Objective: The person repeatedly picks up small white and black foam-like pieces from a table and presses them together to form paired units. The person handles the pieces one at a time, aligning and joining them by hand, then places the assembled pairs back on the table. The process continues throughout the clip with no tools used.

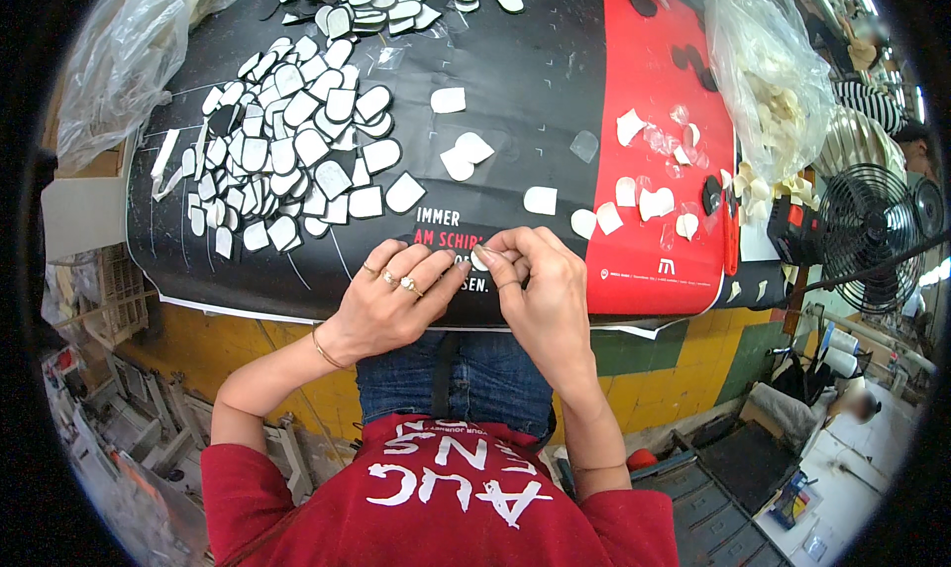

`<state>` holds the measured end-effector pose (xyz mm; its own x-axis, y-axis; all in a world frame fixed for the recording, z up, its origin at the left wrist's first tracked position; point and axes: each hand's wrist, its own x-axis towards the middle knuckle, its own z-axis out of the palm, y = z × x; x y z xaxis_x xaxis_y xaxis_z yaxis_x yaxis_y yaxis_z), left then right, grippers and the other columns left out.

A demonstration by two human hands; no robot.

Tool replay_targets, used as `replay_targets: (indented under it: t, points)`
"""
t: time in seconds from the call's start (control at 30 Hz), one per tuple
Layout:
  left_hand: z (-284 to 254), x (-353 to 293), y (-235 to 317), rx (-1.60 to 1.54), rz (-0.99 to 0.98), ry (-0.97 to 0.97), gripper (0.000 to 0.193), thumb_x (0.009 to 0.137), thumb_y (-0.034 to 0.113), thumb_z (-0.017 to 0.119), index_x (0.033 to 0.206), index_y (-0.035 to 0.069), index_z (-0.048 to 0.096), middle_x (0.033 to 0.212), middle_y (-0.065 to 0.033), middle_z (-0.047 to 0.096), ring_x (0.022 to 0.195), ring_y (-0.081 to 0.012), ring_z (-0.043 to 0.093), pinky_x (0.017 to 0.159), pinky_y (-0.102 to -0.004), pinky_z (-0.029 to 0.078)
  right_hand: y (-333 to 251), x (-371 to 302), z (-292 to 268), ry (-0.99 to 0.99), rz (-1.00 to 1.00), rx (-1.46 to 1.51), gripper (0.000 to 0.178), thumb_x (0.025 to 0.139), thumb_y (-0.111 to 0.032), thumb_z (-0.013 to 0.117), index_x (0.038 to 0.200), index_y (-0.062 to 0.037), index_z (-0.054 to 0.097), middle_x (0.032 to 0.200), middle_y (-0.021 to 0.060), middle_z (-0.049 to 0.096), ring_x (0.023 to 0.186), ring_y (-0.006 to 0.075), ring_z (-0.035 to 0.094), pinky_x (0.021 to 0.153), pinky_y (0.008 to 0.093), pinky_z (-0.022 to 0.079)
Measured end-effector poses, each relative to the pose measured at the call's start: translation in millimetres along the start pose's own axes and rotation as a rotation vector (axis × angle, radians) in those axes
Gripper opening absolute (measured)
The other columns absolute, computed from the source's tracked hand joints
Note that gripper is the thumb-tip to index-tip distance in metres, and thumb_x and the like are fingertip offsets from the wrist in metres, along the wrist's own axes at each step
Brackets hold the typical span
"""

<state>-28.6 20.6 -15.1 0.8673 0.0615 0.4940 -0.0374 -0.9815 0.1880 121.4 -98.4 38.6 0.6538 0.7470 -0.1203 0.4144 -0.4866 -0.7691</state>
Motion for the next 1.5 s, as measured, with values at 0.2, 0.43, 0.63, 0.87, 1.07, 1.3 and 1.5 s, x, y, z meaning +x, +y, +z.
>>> replay_targets:
  t: [0.2, 0.43, 0.63, 0.87, 1.07, 1.3, 1.5]
  points:
    - [1.7, 4.2, 1.5, 0.013, 0.006, 0.006, 0.028, 0.085, 0.016, 0.064, 0.110, 0.005, 0.069, 0.110, -0.0060, 0.060, 0.096, -0.0197, 0.058, 0.086, -0.0370, 0.048, 0.7, -0.9, 1.9, 0.019, -0.018, -0.019, 0.012, 0.086, -0.004, 0.076, 0.091, 0.0048, 0.069, 0.075, 0.0048, 0.062, 0.057, 0.0062, 0.049, 0.051, 0.0254, 0.040]
    - [-0.2, 5.5, 1.5, 0.014, 0.020, -0.015, 0.030, 0.085, 0.016, 0.064, 0.112, 0.004, 0.069, 0.111, -0.0064, 0.059, 0.097, -0.0204, 0.057, 0.087, -0.0375, 0.048, 3.5, -1.1, 0.4, 0.067, -0.019, -0.006, 0.015, 0.084, -0.004, 0.079, 0.090, 0.0053, 0.069, 0.075, 0.0037, 0.062, 0.058, 0.0051, 0.050, 0.052, 0.0230, 0.041]
    - [-1.9, 5.9, 2.1, -0.021, -0.003, -0.061, 0.034, 0.083, 0.015, 0.068, 0.115, 0.007, 0.070, 0.114, -0.0058, 0.059, 0.100, -0.0209, 0.056, 0.089, -0.0376, 0.048, 5.9, 1.7, 3.2, 0.133, -0.004, 0.016, 0.018, 0.083, -0.006, 0.081, 0.088, 0.0049, 0.067, 0.073, 0.0028, 0.059, 0.058, 0.0048, 0.049, 0.051, 0.0222, 0.041]
    - [-3.3, 8.7, 1.6, -0.027, 0.011, -0.078, 0.033, 0.084, 0.016, 0.063, 0.115, 0.004, 0.068, 0.112, -0.0076, 0.058, 0.100, -0.0222, 0.056, 0.087, -0.0373, 0.047, 10.8, 5.9, 4.6, 0.196, 0.038, 0.074, 0.020, 0.080, -0.007, 0.083, 0.086, 0.0033, 0.068, 0.072, 0.0014, 0.057, 0.057, 0.0045, 0.049, 0.051, 0.0225, 0.041]
    - [-4.1, 11.2, 2.8, -0.014, 0.020, -0.091, 0.040, 0.080, 0.019, 0.071, 0.118, 0.005, 0.068, 0.114, -0.0093, 0.059, 0.106, -0.0234, 0.058, 0.093, -0.0397, 0.047, 12.8, 9.6, 6.2, 0.237, -0.024, -0.005, 0.015, 0.082, -0.014, 0.079, 0.083, -0.0022, 0.069, 0.071, 0.0133, 0.060, 0.067, 0.0298, 0.061, 0.062, 0.0422, 0.049]
    - [-20.9, -7.1, -13.8, 0.087, -0.167, -0.063, 0.044, 0.081, 0.032, 0.077, 0.117, 0.008, 0.068, 0.115, -0.0084, 0.059, 0.106, -0.0251, 0.057, 0.100, -0.0427, 0.039, 25.0, 8.7, -29.2, 0.196, -0.003, 0.079, 0.016, 0.088, -0.013, 0.076, 0.091, 0.0020, 0.070, 0.071, 0.0064, 0.067, 0.060, 0.0082, 0.060, 0.057, 0.0266, 0.049]
    - [-23.4, -21.6, -34.4, 0.144, -0.174, -0.003, 0.049, 0.079, 0.034, 0.077, 0.119, 0.008, 0.068, 0.118, -0.0099, 0.060, 0.107, -0.0275, 0.056, 0.098, -0.0435, 0.038, 71.4, 96.4, -117.6, 0.366, -0.347, -0.113, 0.018, 0.087, -0.014, 0.073, 0.094, 0.0022, 0.069, 0.087, 0.0181, 0.069, 0.078, 0.0293, 0.069, 0.071, 0.0396, 0.054]
